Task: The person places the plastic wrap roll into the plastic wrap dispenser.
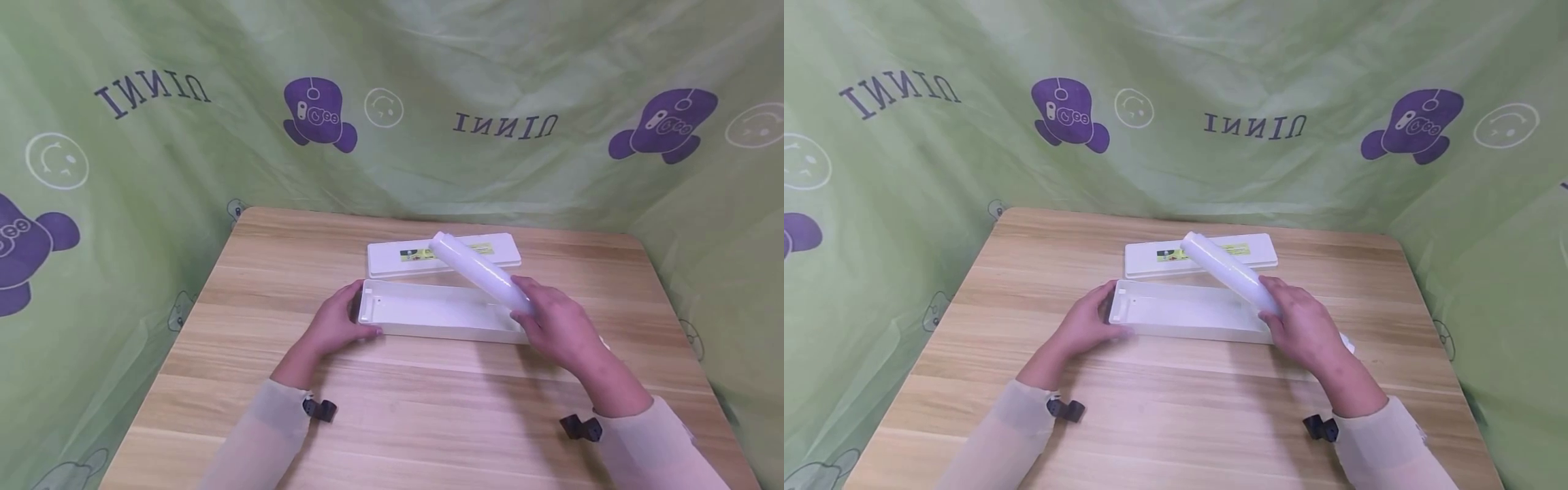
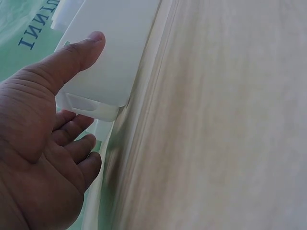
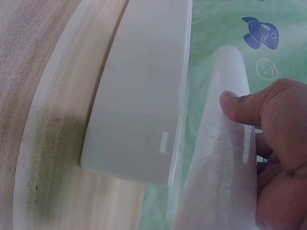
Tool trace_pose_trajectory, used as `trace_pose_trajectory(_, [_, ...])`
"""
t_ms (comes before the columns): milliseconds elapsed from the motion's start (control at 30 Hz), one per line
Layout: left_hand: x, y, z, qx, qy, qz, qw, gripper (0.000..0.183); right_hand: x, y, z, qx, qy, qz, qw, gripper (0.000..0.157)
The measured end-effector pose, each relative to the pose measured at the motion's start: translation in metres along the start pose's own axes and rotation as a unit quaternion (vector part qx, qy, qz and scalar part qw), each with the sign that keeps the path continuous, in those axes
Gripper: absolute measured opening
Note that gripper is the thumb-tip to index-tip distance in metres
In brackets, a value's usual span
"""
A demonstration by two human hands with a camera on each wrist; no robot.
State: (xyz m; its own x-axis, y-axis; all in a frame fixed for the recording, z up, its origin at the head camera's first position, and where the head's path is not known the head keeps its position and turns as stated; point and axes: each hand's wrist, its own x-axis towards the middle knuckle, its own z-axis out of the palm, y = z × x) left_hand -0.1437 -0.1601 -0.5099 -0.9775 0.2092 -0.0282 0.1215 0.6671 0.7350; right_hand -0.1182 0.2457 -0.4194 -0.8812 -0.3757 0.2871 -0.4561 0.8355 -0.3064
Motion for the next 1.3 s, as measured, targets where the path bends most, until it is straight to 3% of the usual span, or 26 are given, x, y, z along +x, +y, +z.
trace_pose_trajectory(1067, [0.001, -0.002, -0.001, 0.001, -0.003, 0.009, 1.0000, 0.115, 0.009, -0.007, 0.008, 0.008, -0.016, -0.007, 1.000, 0.065])
trace_pose_trajectory(1300, [0.000, -0.002, 0.000, 0.003, -0.004, 0.009, 0.9999, 0.116, 0.011, -0.008, 0.011, 0.011, -0.005, -0.027, 1.000, 0.063])
